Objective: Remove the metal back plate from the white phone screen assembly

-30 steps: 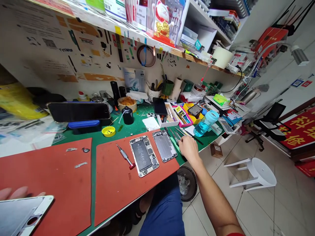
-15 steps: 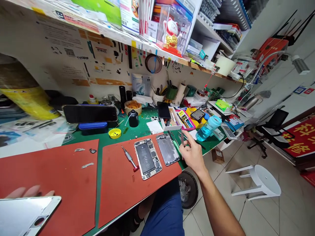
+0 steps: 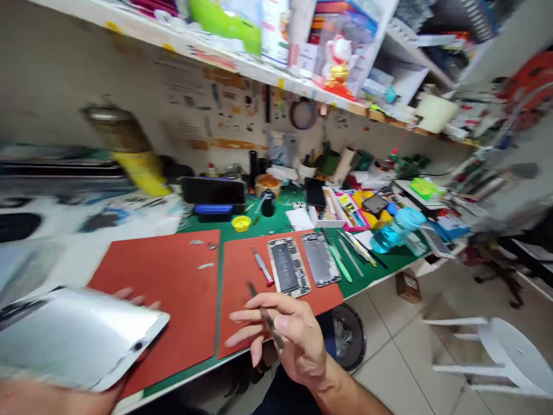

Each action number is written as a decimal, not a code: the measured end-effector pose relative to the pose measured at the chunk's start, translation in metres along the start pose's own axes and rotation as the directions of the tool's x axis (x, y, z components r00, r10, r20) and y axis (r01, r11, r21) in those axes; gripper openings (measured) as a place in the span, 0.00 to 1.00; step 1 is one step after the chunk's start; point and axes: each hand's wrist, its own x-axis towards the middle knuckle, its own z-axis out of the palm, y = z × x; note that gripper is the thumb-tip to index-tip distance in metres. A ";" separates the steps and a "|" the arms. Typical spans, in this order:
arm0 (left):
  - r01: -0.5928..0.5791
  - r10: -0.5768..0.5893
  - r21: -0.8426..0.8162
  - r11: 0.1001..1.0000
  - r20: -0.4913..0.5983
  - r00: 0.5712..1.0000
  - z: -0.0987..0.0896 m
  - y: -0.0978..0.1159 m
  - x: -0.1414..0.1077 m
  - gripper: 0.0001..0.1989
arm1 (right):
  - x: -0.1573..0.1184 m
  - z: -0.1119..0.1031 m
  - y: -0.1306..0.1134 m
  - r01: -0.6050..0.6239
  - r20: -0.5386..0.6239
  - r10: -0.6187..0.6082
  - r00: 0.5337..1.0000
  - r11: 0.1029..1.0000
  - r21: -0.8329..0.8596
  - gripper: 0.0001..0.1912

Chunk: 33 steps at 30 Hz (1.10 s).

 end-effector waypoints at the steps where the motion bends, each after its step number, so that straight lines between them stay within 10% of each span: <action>1: -0.055 0.054 -0.021 0.998 -0.038 0.998 -0.004 -0.001 -0.002 0.28 | -0.001 0.007 0.003 -0.021 -0.002 0.021 1.000 0.999 0.033 0.17; 8: -0.075 0.128 -0.251 0.965 0.202 0.971 -0.019 -0.013 -0.003 0.36 | 0.001 0.034 0.011 -0.133 -0.106 0.126 0.986 0.989 -0.060 0.15; 20: -0.018 0.114 -0.377 0.926 0.235 0.965 -0.027 -0.016 -0.003 0.34 | -0.012 0.063 0.073 0.098 -0.209 -0.186 0.960 0.922 -0.374 0.05; 25: -0.034 0.131 -0.393 0.919 0.222 0.966 -0.027 -0.016 -0.003 0.33 | -0.022 0.062 0.098 0.397 0.047 -0.495 0.867 0.631 -0.667 0.17; 33: -0.062 0.151 -0.381 0.922 0.206 0.967 -0.024 -0.016 -0.004 0.34 | -0.022 0.053 0.116 0.495 0.248 -0.543 0.802 0.373 -0.785 0.26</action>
